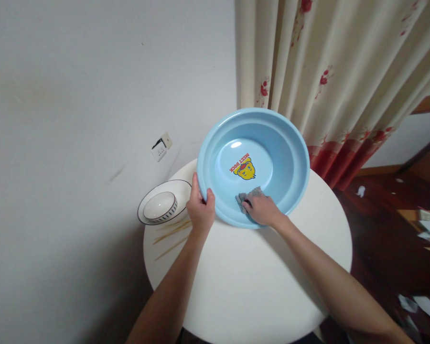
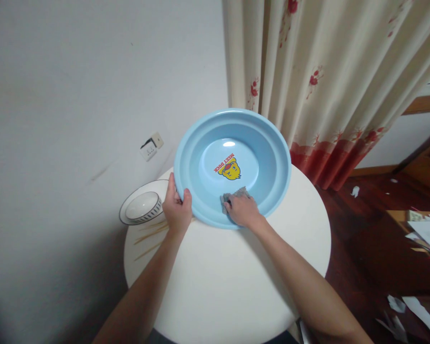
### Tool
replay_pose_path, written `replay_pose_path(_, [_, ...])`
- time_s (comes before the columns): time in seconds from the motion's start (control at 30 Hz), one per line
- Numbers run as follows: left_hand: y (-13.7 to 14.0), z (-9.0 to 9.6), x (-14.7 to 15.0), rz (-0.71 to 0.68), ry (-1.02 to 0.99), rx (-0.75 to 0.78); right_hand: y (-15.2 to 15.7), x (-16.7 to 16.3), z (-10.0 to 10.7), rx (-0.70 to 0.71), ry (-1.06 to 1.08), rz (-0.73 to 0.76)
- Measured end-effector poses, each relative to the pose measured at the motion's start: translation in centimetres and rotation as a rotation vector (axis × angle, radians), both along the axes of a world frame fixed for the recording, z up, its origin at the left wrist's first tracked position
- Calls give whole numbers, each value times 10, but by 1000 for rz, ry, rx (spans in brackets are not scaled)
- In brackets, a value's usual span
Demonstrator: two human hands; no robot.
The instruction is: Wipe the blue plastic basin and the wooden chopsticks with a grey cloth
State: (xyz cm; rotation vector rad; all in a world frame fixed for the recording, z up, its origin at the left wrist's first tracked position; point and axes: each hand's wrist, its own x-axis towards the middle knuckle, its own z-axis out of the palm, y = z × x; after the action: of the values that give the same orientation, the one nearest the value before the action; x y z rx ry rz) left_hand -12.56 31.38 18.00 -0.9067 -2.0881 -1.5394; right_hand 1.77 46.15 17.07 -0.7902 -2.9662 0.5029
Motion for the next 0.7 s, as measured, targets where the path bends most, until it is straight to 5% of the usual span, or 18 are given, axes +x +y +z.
replay_pose_path(0.17, [0, -1, -3, 3, -19, -4, 4, 1, -2, 37, 29, -32])
replay_pose_path(0.5, [-1, 0, -2, 42, -26, -2, -22, -8, -8, -173, 414, 262])
replay_pose_path(0.7, [-2, 0, -4, 13, -39, 56, -11, -3, -4, -98, 211, 128])
